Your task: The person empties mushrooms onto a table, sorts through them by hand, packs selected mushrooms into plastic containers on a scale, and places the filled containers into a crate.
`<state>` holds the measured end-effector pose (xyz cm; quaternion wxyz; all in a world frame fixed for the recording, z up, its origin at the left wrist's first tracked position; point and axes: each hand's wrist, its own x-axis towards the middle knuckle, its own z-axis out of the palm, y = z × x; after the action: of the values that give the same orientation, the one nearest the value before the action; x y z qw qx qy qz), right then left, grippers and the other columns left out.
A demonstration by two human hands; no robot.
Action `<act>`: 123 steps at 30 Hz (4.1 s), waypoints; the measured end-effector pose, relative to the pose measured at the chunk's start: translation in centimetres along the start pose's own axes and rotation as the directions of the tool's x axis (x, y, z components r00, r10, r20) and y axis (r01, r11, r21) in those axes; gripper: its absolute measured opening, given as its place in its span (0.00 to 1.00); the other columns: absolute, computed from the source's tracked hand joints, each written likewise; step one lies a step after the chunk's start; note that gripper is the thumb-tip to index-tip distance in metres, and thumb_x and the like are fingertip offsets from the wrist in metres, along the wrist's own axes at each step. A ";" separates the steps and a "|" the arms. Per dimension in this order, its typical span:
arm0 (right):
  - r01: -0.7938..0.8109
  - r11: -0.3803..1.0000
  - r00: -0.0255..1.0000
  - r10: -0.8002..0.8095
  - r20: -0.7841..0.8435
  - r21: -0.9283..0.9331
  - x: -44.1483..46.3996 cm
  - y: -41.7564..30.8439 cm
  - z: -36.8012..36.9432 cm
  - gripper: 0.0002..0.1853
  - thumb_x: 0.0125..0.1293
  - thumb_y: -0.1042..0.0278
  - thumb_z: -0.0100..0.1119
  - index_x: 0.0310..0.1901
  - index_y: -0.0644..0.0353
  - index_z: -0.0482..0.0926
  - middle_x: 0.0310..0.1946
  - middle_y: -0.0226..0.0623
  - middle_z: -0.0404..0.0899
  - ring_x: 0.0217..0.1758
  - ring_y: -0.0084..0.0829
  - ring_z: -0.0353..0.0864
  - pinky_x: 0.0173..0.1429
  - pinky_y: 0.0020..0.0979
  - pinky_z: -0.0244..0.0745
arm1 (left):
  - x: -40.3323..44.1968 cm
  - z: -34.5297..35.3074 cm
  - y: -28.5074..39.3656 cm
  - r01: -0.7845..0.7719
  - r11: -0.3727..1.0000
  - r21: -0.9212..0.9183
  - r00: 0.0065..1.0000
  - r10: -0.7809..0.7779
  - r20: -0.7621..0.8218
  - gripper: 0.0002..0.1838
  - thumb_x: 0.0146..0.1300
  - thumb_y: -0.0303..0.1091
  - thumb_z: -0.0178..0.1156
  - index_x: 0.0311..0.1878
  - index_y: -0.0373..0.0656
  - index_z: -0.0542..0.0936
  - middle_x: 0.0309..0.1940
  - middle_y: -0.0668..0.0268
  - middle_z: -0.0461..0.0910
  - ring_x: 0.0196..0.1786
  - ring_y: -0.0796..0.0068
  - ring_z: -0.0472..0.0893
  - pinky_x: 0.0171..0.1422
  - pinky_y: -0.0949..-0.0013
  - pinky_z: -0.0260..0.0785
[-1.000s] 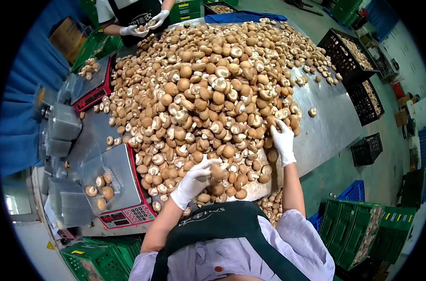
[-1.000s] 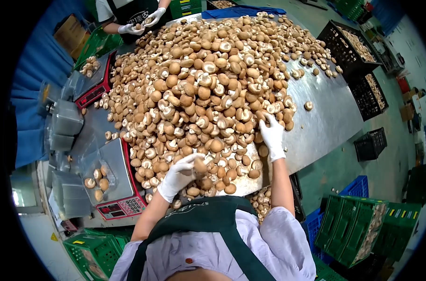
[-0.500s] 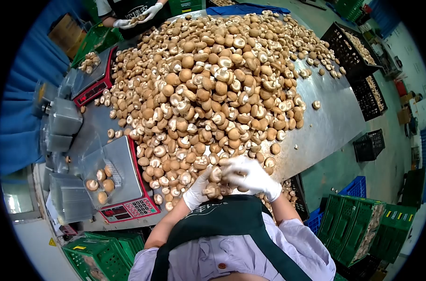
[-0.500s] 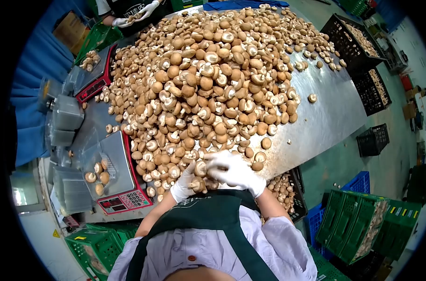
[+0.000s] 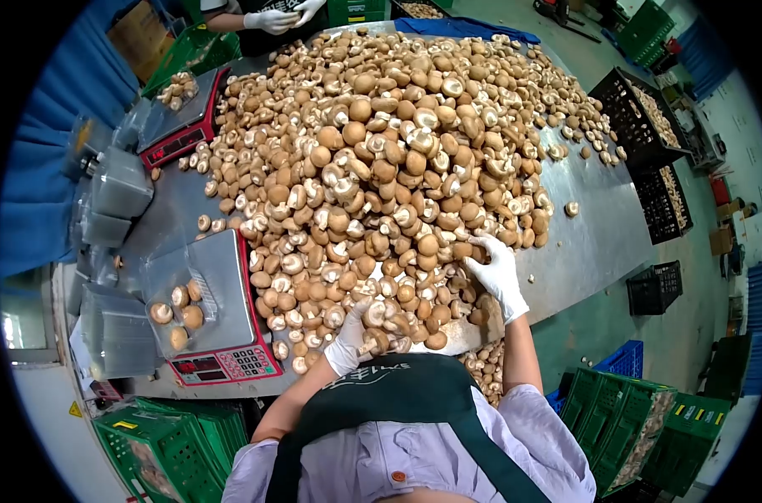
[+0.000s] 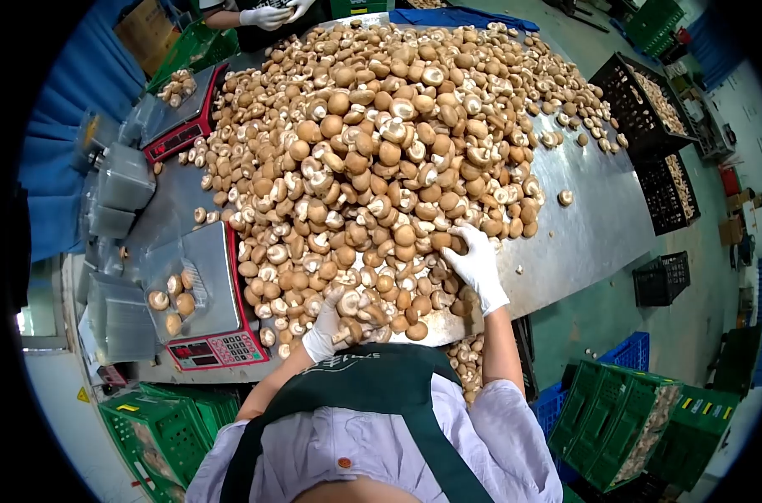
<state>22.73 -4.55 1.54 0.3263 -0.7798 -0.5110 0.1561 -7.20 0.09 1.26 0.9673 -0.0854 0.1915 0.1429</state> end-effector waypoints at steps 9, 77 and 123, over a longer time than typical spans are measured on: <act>-0.269 0.857 0.934 0.343 -0.098 0.440 -3.8 1.4 0.3 0.21 0.52 0.74 0.66 0.51 0.60 0.79 0.45 0.32 0.82 0.41 0.22 0.80 0.49 0.25 0.76 | -0.1 -1.4 0.3 0.013 0.993 0.115 0.999 -0.018 0.040 0.20 0.61 0.45 0.58 0.46 0.36 0.74 0.37 0.56 0.77 0.29 0.62 0.78 0.31 0.66 0.79; -0.378 0.921 0.885 0.391 -0.254 0.097 -3.8 7.5 -6.6 0.12 0.55 0.73 0.59 0.42 0.58 0.82 0.29 0.35 0.82 0.30 0.24 0.80 0.40 0.26 0.76 | 0.4 -1.2 0.9 0.280 0.925 -0.257 0.957 -0.248 0.151 0.29 0.65 0.41 0.51 0.65 0.34 0.63 0.58 0.47 0.71 0.52 0.50 0.79 0.40 0.61 0.81; 0.060 0.929 0.897 -0.211 0.388 0.366 -5.7 -9.2 -0.1 0.29 0.58 0.60 0.64 0.62 0.53 0.71 0.59 0.45 0.74 0.62 0.42 0.74 0.65 0.35 0.67 | -0.2 0.9 0.3 0.040 0.962 0.271 0.999 -0.036 -0.018 0.28 0.65 0.39 0.52 0.67 0.42 0.62 0.39 0.53 0.80 0.28 0.61 0.82 0.20 0.73 0.76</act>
<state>13.91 -7.26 7.28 0.3502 -0.6203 -0.5877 0.3836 -7.15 0.55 2.11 0.9712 0.0434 0.2137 0.0962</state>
